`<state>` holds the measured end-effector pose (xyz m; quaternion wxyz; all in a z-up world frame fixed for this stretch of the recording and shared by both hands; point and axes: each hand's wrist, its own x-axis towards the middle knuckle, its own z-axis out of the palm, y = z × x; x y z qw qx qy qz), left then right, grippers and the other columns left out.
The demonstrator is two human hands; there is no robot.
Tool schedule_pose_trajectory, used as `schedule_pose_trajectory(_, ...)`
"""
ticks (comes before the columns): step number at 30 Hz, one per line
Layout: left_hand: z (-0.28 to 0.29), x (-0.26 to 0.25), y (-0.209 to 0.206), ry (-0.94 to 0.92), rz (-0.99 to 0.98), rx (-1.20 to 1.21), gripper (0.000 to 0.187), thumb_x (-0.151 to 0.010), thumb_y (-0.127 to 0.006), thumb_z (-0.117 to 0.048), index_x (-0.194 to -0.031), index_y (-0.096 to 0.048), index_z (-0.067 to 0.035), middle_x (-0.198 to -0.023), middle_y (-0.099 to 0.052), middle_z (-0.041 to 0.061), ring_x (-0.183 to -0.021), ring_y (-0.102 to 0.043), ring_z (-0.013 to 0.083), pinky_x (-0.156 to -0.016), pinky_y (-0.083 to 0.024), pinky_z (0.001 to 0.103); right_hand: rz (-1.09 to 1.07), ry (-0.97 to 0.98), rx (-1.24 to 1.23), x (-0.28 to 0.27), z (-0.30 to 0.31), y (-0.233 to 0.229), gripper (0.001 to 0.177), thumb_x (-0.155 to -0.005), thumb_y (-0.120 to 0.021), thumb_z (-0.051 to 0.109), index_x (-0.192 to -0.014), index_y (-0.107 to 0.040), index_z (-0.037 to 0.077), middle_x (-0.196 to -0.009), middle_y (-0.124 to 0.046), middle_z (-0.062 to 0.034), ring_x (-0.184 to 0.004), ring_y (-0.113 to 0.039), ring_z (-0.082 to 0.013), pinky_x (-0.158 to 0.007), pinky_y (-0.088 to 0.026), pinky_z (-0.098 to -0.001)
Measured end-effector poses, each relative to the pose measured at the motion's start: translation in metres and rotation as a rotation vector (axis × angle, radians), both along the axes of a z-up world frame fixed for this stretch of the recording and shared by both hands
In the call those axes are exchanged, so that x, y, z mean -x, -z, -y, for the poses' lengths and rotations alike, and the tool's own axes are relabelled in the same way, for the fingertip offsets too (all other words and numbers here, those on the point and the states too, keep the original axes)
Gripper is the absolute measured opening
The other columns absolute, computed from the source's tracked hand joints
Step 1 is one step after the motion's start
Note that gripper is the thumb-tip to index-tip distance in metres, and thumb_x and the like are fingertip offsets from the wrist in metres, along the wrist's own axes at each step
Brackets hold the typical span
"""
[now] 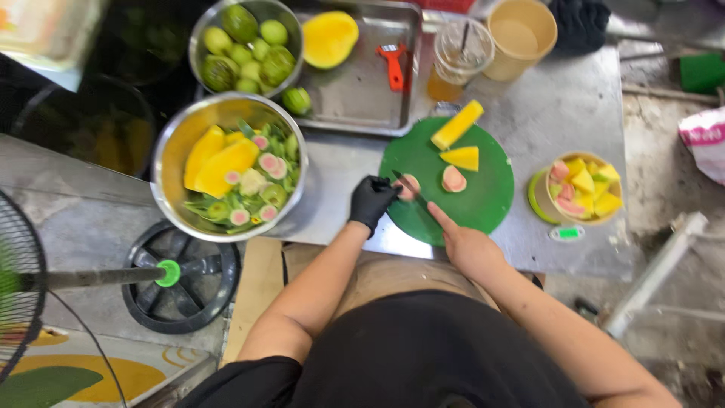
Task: The person prepares fruit by cutting guava and mango slices on a green cutting board using a knife, then places the pieces into a small bowl and a larger metal bowl containing mixed fruit.
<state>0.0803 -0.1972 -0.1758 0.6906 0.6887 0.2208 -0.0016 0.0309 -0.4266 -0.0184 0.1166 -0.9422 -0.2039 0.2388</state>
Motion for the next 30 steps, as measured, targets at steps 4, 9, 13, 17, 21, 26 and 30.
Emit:
schedule_pose_trajectory(4,0.001,0.007,-0.009,0.080,0.051,-0.178,0.045,-0.072,-0.092,-0.023,-0.100,-0.067,0.003,-0.088,-0.075,0.011,-0.079,-0.068,0.0144,-0.073,-0.058,0.030,0.071,-0.043,-0.080,-0.017,-0.014,0.006,0.072,-0.097,-0.050,0.019,-0.162,-0.020,0.027,-0.080,-0.071,-0.0223,-0.074,-0.071,-0.0407,-0.073,-0.055,-0.0519)
schedule_pose_trajectory(9,0.006,0.011,-0.024,0.159,0.252,-0.419,0.040,-0.091,-0.070,-0.031,-0.123,-0.068,-0.007,-0.110,-0.072,0.012,-0.097,-0.071,0.0275,-0.087,-0.057,0.037,-0.024,0.068,-0.213,-0.009,-0.002,0.008,0.069,-0.098,-0.052,0.021,-0.161,-0.024,0.031,-0.096,-0.071,-0.0273,-0.090,-0.070,-0.0440,-0.086,-0.054,-0.0507)
schedule_pose_trajectory(13,0.013,0.015,-0.059,0.219,0.446,-0.807,0.067,-0.081,-0.081,-0.038,-0.134,-0.056,-0.004,-0.129,-0.061,0.021,-0.115,-0.057,0.0414,-0.095,-0.048,0.049,0.037,0.212,-0.490,0.013,0.028,0.010,0.071,-0.097,-0.054,0.022,-0.160,-0.024,0.027,-0.121,-0.065,-0.0324,-0.109,-0.065,-0.0489,-0.092,-0.052,-0.0492)
schedule_pose_trajectory(17,0.023,0.000,-0.073,0.481,0.368,-0.915,0.080,-0.072,-0.081,-0.046,-0.138,-0.053,-0.011,-0.128,-0.059,0.017,-0.116,-0.054,0.0391,-0.095,-0.048,0.049,0.066,0.335,-0.556,0.027,0.062,0.012,0.073,-0.096,-0.054,0.022,-0.161,-0.022,0.027,-0.129,-0.063,-0.0322,-0.117,-0.061,-0.0490,-0.096,-0.050,-0.0489)
schedule_pose_trajectory(21,0.021,-0.016,-0.055,0.568,0.467,-0.970,0.052,-0.087,-0.076,-0.042,-0.130,-0.064,-0.016,-0.124,-0.066,0.011,-0.112,-0.063,0.0355,-0.093,-0.053,0.046,0.013,0.499,-0.433,0.039,0.087,0.019,0.073,-0.097,-0.054,0.025,-0.163,-0.021,0.031,-0.127,-0.066,-0.0290,-0.117,-0.064,-0.0470,-0.099,-0.051,-0.0474)
schedule_pose_trajectory(26,0.007,-0.014,-0.059,0.540,0.505,-0.791,0.049,-0.083,-0.079,-0.041,-0.123,-0.068,-0.014,-0.115,-0.068,0.012,-0.104,-0.067,0.0343,-0.087,-0.055,0.042,0.033,0.584,-0.458,0.040,0.099,0.044,0.074,-0.097,-0.054,0.025,-0.163,-0.021,0.029,-0.130,-0.064,-0.0293,-0.119,-0.063,-0.0472,-0.100,-0.050,-0.0470)
schedule_pose_trajectory(30,0.011,-0.015,-0.074,0.496,0.520,-0.626,0.047,-0.084,-0.079,-0.034,-0.123,-0.068,-0.011,-0.112,-0.068,0.012,-0.102,-0.068,0.0310,-0.089,-0.056,0.039,0.004,0.620,-0.538,0.036,0.096,0.064,0.074,-0.097,-0.052,0.020,-0.164,-0.019,0.019,-0.141,-0.055,-0.0310,-0.129,-0.058,-0.0420,-0.108,-0.046,-0.0438)
